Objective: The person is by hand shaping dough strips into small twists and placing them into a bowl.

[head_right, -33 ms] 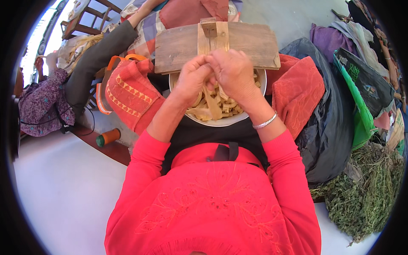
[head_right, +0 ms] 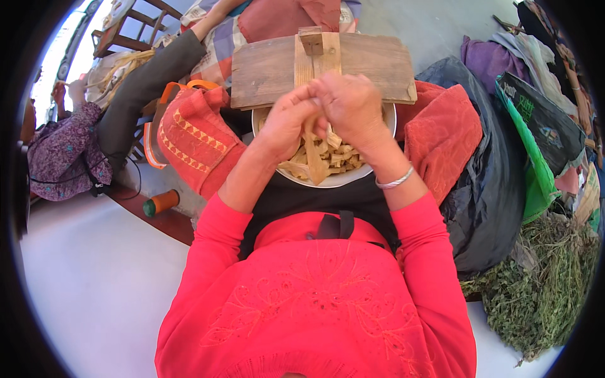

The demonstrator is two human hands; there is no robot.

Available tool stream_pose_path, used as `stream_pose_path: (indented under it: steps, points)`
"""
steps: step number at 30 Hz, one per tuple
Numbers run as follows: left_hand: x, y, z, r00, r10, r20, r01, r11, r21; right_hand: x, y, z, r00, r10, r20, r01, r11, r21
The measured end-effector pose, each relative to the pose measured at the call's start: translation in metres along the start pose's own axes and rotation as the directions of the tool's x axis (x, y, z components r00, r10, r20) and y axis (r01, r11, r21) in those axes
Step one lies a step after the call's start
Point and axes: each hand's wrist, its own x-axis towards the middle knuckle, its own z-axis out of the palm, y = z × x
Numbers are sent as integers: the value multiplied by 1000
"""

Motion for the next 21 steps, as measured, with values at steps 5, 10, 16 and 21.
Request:
stream_pose_path:
  steps: [5,10,16,21]
  points:
    - [-22,25,6,939,-194,285,230,968,-99,6,14,-33,963,231,138,-240,970,46]
    - [-4,42,-4,940,234,248,-339,560,756,-32,3,-54,655,232,719,-545,805,236]
    - [-6,11,16,951,265,160,-301,913,276,-26,-45,-48,822,379,425,-561,411,719]
    - [-9,17,21,990,-57,131,53,998,33,-24,-2,4,900,435,5,-382,785,489]
